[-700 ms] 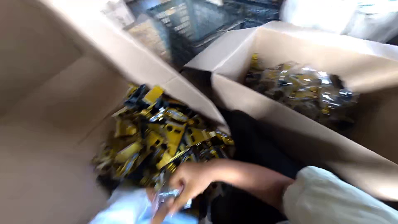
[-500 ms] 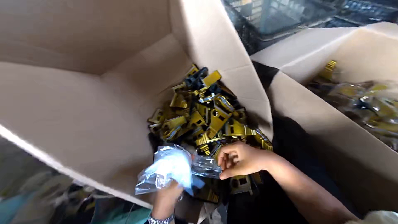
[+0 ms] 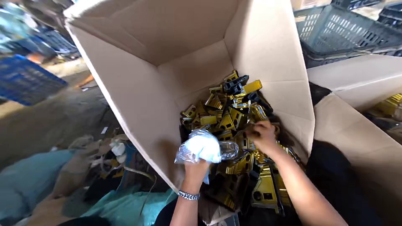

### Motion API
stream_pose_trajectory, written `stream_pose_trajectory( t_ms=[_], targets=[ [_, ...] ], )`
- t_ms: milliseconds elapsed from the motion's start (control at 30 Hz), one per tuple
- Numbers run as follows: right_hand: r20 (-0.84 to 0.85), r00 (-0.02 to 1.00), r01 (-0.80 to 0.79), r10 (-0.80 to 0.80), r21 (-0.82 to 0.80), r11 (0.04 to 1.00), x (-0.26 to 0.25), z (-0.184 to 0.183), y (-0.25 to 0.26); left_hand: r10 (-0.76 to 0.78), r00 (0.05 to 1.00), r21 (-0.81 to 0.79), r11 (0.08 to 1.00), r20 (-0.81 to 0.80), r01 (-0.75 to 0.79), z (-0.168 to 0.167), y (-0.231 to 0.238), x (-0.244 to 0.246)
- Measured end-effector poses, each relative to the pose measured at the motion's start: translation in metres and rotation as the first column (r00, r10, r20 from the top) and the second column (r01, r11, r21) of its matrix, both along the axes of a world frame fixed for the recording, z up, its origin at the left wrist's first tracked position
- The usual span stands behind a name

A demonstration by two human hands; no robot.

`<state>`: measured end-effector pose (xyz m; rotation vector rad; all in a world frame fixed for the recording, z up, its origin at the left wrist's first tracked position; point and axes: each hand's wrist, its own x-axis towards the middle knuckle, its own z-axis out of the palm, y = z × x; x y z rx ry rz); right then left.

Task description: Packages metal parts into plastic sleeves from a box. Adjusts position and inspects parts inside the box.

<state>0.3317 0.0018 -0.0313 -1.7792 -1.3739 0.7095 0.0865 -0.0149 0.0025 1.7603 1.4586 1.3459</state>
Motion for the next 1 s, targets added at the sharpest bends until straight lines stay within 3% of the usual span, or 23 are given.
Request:
stream_pose_trajectory(
  t_ms=[67, 133, 200, 267, 367, 433, 467, 533, 600, 667, 800, 1000],
  targets=[
    [-0.485, 0.870, 0.115, -0.095, 0.011, 0.993, 0.012, 0.021, -0.030, -0.014, 0.999, 0.023, 1.000, 0.042, 0.013, -0.001, 0.000, 0.003],
    [-0.741, 0.662, -0.026, 0.114, 0.129, 0.991, 0.019, 0.046, -0.053, -0.036, 0.994, 0.040, 0.999, 0.106, 0.032, -0.002, 0.002, 0.006],
    [-0.690, 0.604, -0.317, 0.399, 0.251, 0.915, 0.015, 0.061, -0.061, -0.062, 0.982, -0.003, 0.998, 0.180, 0.064, -0.003, 0.000, 0.009],
    [-0.480, 0.697, -0.549, 0.533, 0.121, 0.827, 0.000, 0.073, -0.052, -0.076, 0.950, -0.153, 0.980, 0.303, 0.127, 0.005, -0.006, 0.017],
    [0.053, 0.884, -0.466, 0.465, 0.007, 0.885, -0.032, 0.069, -0.030, -0.030, 0.821, -0.276, 0.934, 0.571, 0.226, 0.022, -0.011, 0.029],
    [0.304, 0.801, -0.496, 0.516, -0.146, 0.856, -0.057, 0.063, -0.023, 0.013, 0.783, -0.265, 0.944, 0.622, 0.195, 0.026, -0.011, 0.029],
    [0.315, 0.733, -0.534, 0.603, -0.283, 0.797, -0.069, 0.063, -0.022, 0.026, 0.808, -0.259, 0.953, 0.589, 0.158, 0.022, -0.012, 0.025],
    [0.242, 0.733, -0.539, 0.636, -0.365, 0.759, -0.080, 0.057, -0.016, -0.016, 0.904, -0.200, 0.973, 0.428, 0.112, 0.008, -0.013, 0.017],
    [0.106, 0.849, -0.477, 0.517, -0.266, 0.838, -0.079, 0.047, -0.008, -0.086, 0.985, 0.016, 0.996, 0.148, 0.084, -0.004, -0.014, 0.015],
    [-0.090, 0.895, -0.445, 0.436, -0.168, 0.879, -0.077, 0.040, -0.005, -0.042, 0.999, 0.208, 0.977, -0.023, 0.046, -0.010, -0.007, 0.017],
    [-0.615, 0.744, -0.328, 0.263, 0.009, 0.945, -0.070, 0.038, -0.022, 0.038, 0.995, 0.039, 0.998, 0.095, -0.042, -0.006, -0.010, 0.014],
    [-0.593, 0.797, -0.122, 0.116, 0.030, 0.992, -0.053, 0.016, -0.042, -0.243, 0.965, -0.028, 0.969, 0.097, 0.247, -0.007, -0.049, 0.032]
  ],
)
